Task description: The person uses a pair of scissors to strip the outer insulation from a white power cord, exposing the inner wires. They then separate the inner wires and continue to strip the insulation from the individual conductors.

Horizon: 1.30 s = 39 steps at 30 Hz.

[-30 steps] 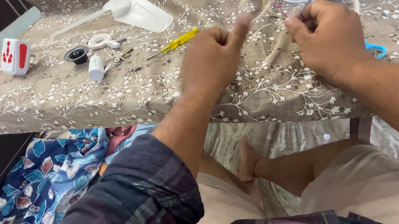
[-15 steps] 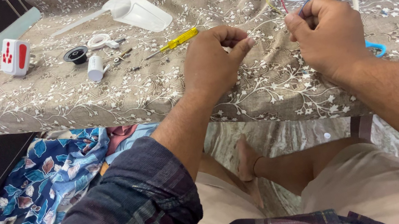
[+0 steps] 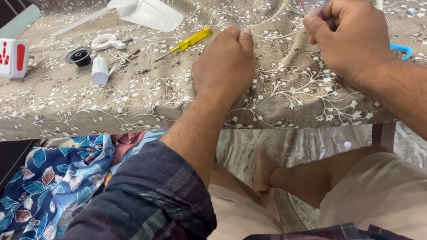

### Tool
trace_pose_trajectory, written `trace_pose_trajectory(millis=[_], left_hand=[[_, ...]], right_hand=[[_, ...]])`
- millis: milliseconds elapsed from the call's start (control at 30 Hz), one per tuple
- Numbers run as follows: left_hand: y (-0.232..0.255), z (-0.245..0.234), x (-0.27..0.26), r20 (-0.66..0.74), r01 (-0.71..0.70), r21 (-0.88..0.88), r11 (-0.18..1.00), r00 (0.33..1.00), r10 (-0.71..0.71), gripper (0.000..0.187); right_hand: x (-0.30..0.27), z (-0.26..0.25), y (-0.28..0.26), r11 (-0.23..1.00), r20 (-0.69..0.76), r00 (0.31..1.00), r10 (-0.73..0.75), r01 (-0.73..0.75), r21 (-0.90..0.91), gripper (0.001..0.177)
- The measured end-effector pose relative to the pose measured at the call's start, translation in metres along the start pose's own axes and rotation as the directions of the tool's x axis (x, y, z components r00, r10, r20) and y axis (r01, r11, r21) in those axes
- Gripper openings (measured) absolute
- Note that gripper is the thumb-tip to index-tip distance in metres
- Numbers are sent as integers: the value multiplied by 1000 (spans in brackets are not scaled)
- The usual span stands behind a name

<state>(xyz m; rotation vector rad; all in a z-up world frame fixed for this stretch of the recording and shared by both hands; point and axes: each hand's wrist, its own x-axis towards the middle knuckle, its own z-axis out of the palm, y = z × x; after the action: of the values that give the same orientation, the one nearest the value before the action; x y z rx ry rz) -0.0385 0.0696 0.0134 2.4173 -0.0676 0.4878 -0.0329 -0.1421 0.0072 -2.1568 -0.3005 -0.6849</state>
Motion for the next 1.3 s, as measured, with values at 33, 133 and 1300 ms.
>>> trace_pose_trajectory(millis=[33,133,1300], left_hand=[[-1,1,0,-5,-18,12,1000,1000,18,41],[-4,2,0,-7,-51,35,998,999,52,42],[22,35,45,-13,-228,-483,845,967,254,33]], right_hand=[[0,0,0,1000,2,1000,-15,15,-10,23],[0,0,-1,998,6,999,-40,40,-39,23],[8,10,8,926,-55,998,39,-15,377,23]])
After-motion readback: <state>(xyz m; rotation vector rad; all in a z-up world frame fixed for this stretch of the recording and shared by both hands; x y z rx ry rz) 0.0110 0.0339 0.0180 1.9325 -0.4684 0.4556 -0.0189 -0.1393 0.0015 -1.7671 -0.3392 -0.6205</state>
